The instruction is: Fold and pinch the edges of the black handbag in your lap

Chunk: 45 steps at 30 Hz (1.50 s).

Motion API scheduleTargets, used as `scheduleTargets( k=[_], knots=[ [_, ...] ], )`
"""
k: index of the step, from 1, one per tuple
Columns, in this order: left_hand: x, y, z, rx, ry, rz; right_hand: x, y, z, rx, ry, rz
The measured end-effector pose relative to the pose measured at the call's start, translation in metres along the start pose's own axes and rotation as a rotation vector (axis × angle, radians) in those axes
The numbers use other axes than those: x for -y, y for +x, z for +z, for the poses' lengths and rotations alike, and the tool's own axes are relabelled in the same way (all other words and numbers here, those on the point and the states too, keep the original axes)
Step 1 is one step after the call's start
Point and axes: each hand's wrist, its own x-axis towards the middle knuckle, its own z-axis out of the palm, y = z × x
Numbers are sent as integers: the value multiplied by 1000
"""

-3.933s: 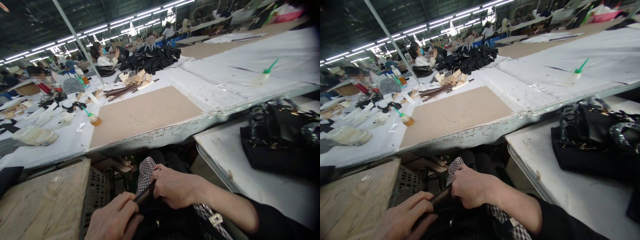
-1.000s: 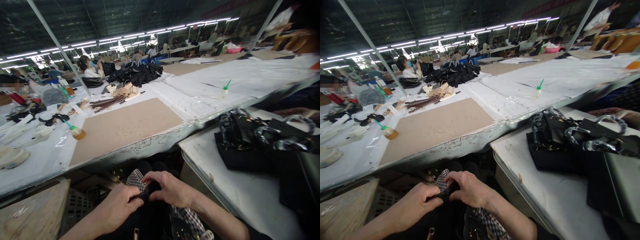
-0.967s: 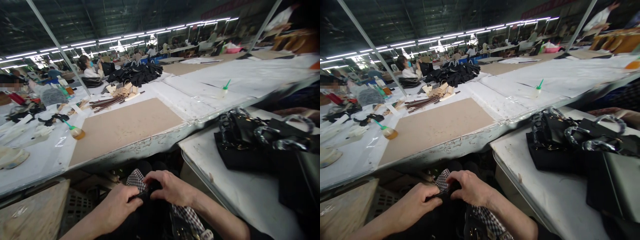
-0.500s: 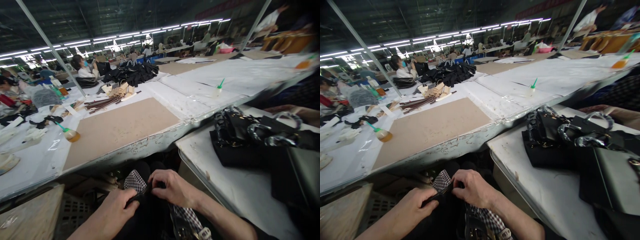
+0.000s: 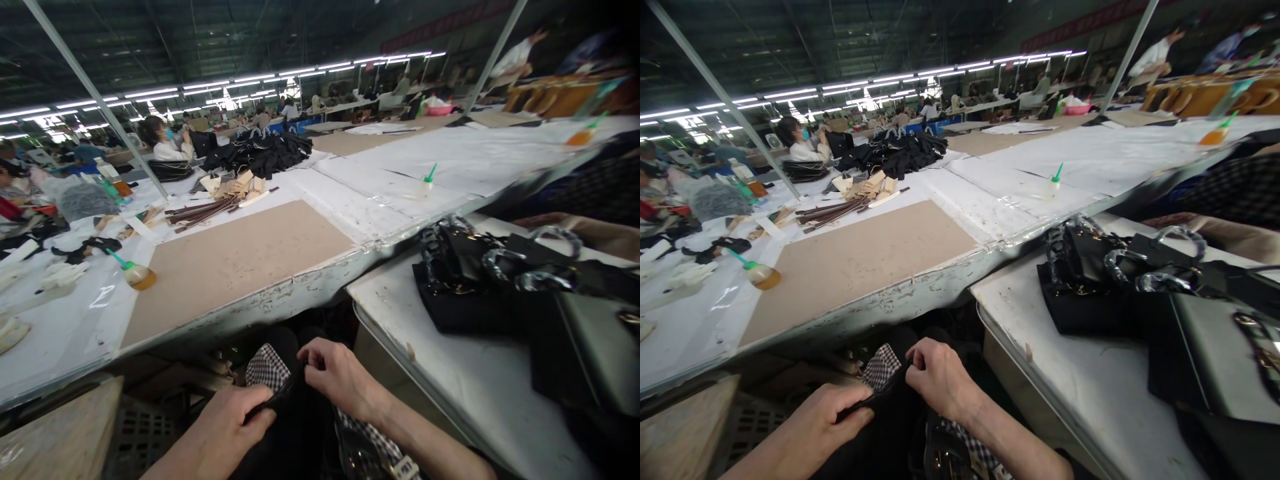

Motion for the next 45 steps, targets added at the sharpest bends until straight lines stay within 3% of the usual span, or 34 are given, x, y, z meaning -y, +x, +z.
scheduleTargets(
  k=[4,9,15,17,20,23,25,30,35,39,45],
  knots=[
    [2,0,0,-8,11,-24,-4,-7,-1,-10,42,-75],
    [4,3,1,-5,-64,-68,-14,-13,-8,98,163,-110],
    [3,9,-9,72,-28,-47,-9,-43,-27,157,731,6],
    [2,15,-13,111,-46,-2,-9,-64,-27,139,669,-4],
    [-3,34,-14,143,-109,28,-17,-90,-11,63,376,36],
    [-10,62,-4,127,-180,93,-26,-101,9,49,138,138],
    [-14,79,3,156,-214,187,-26,-102,10,32,80,187],
    [-18,92,-3,289,-209,284,-23,-108,-36,-24,262,173],
    [-35,75,-26,477,-175,264,-60,-109,-76,100,517,94],
    [-52,72,-23,406,-76,219,-84,-101,-78,157,580,86],
    [-39,81,0,275,-16,227,-70,-101,-75,43,362,107]
  ],
)
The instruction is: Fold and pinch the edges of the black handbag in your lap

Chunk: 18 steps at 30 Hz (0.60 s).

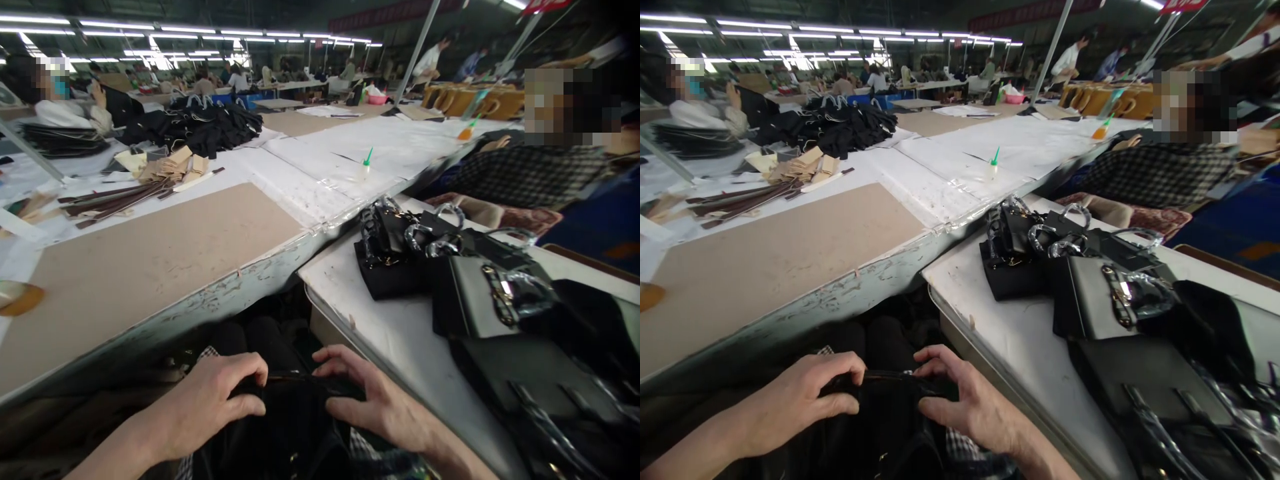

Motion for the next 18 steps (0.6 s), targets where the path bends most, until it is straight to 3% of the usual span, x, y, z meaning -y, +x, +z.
scheduleTargets(
  k=[4,10,18],
  knots=[
    [7,5,1,43,-40,58,5,-6,7,-125,-124,-120],
    [-10,6,-11,169,-194,17,3,-6,21,-202,-414,-286],
    [-15,2,-13,146,-167,-2,8,-4,24,-251,-702,-491]
  ],
)
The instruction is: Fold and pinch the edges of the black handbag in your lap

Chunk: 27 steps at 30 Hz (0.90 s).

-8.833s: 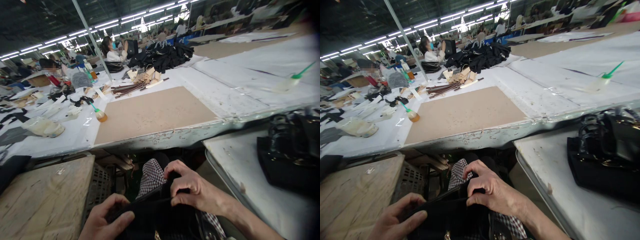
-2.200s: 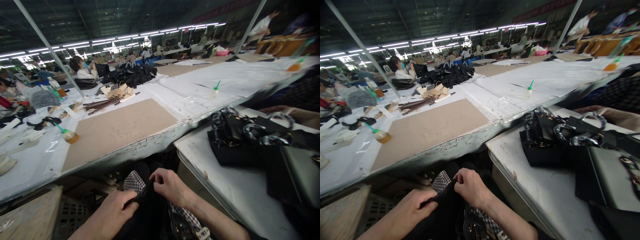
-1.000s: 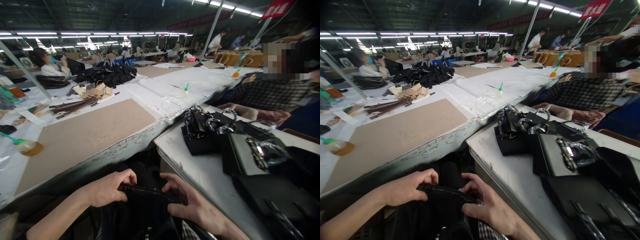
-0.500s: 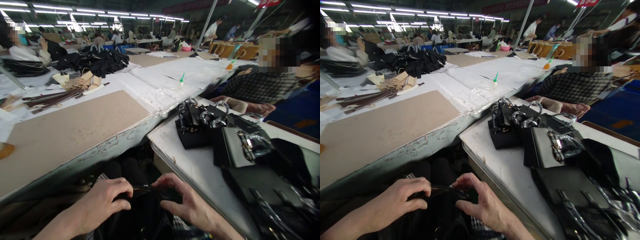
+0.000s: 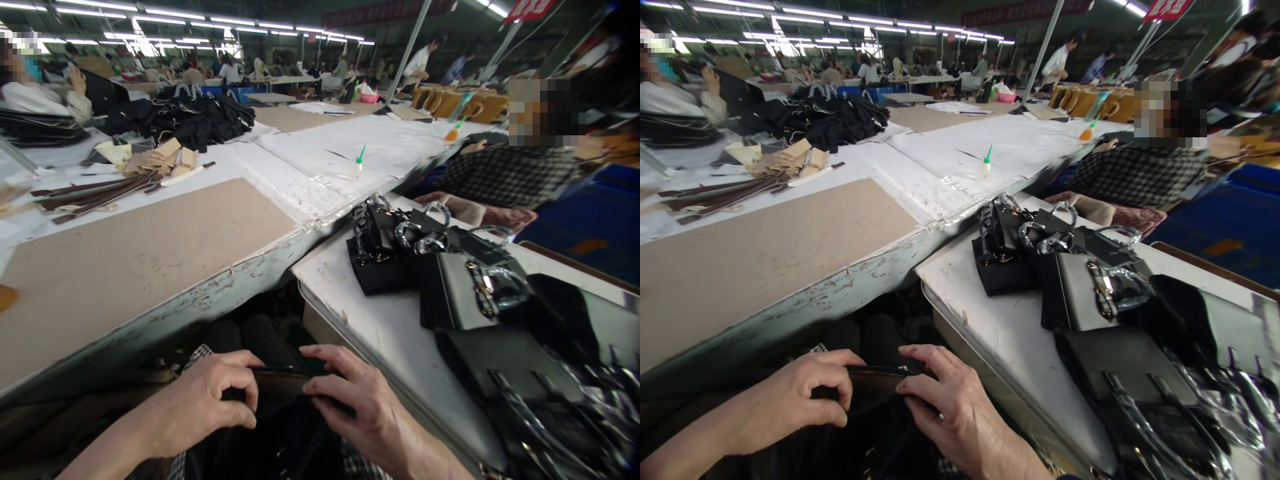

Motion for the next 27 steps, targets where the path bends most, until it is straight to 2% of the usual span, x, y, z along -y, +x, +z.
scheduleTargets(
  k=[7,16,22,27],
  knots=[
    [5,-4,2,-43,50,6,10,1,-8,32,-173,-98],
    [4,-12,2,-69,48,7,16,6,-3,-13,-65,-60],
    [6,-16,5,-167,29,-4,23,5,4,30,130,132],
    [15,-8,16,-319,85,-55,19,1,25,-152,313,379]
  ],
)
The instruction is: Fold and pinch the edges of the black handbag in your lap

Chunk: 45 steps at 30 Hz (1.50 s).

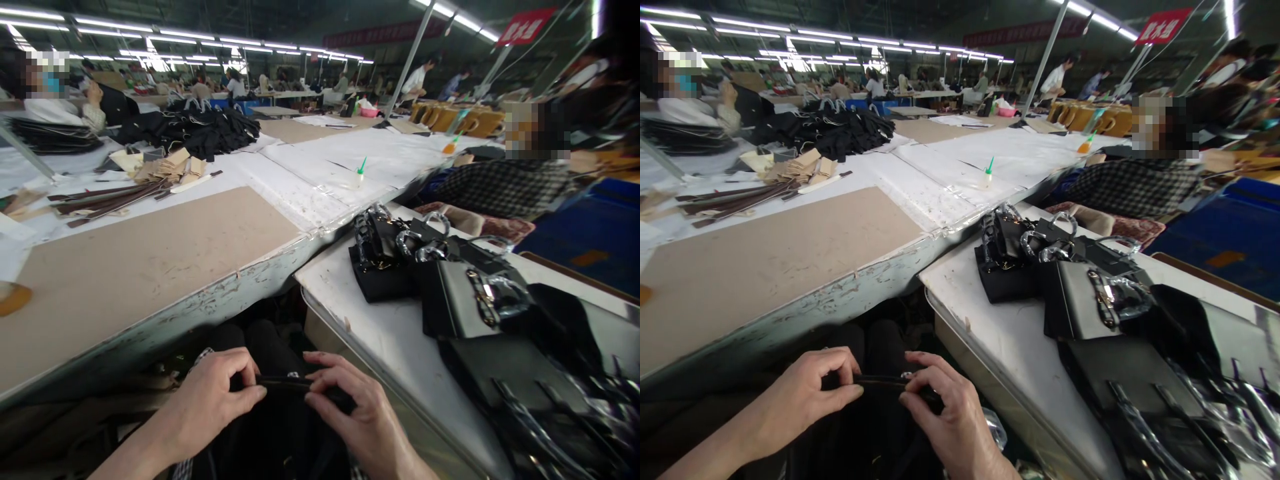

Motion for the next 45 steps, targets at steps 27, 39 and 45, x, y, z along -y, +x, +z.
scheduleTargets(
  k=[27,39,45],
  knots=[
    [11,21,21,-110,-122,-90,-7,34,-10,254,56,136],
    [17,0,3,-120,-206,-70,26,96,4,753,-84,-63],
    [16,-4,5,-172,-220,-61,25,83,2,717,-22,3]
  ],
)
